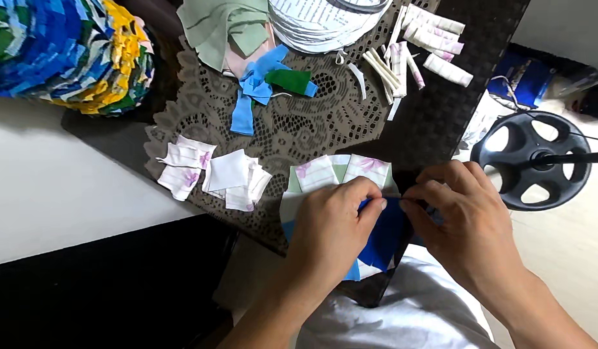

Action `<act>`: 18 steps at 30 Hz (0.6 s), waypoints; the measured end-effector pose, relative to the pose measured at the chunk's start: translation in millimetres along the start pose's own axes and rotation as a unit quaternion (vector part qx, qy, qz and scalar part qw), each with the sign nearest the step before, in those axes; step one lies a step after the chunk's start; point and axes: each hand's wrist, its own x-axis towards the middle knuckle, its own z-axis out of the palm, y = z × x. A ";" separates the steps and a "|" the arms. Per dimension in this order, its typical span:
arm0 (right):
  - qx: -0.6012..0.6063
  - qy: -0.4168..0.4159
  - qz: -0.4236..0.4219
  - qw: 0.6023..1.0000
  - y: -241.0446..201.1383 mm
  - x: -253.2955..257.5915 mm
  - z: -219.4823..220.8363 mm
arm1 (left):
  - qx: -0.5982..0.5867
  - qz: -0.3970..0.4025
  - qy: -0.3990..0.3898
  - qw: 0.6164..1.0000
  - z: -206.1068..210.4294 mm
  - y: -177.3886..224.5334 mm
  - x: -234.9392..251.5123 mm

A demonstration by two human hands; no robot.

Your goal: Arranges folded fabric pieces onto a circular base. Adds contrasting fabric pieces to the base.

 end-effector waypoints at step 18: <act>0.097 0.078 0.044 0.991 18.2 -20.1 -2.0 | 0.006 -0.025 -0.005 1.000 2.6 -1.5 2.9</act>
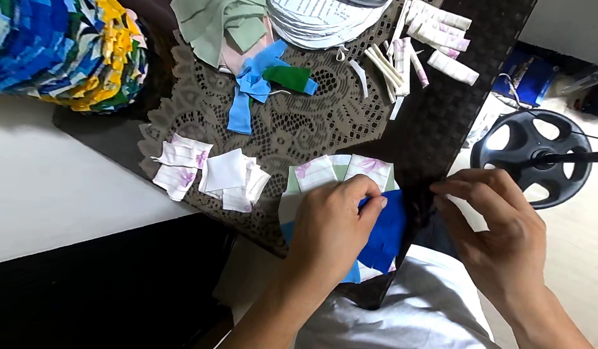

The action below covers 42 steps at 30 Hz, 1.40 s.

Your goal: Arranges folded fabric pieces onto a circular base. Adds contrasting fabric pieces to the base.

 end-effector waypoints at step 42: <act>-0.008 0.005 -0.043 0.999 4.7 -16.6 35.7 | 0.105 0.001 0.051 0.993 -23.4 5.1 -28.0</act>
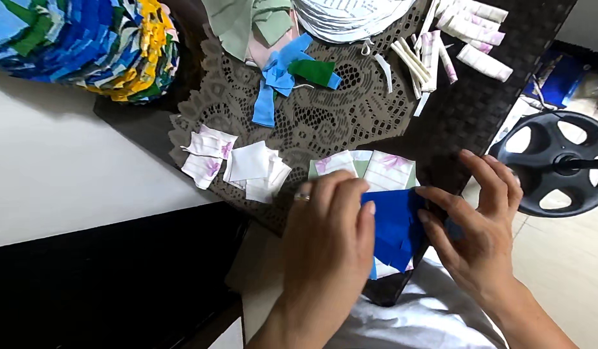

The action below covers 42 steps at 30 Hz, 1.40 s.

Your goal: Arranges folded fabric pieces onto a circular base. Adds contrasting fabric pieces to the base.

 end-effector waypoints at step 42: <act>0.172 0.063 0.115 0.976 21.9 -16.1 -16.1 | 0.066 0.033 -0.004 0.997 48.1 -3.7 1.1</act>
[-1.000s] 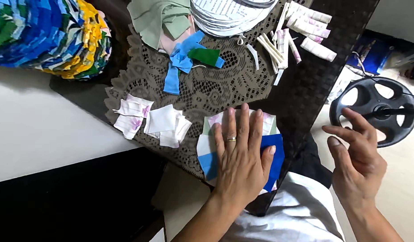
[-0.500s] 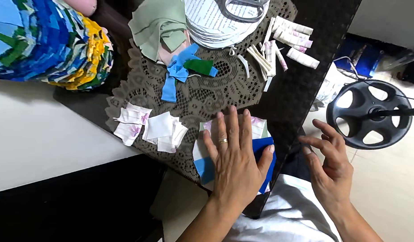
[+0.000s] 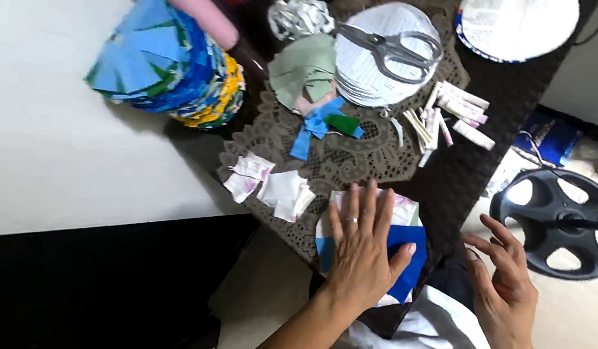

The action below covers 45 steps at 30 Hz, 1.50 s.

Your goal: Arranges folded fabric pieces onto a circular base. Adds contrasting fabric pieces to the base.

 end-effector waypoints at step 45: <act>0.136 -0.293 0.145 0.935 -89.6 193.3 120.0 | -0.191 -0.192 -0.034 0.962 -96.4 -116.6 117.0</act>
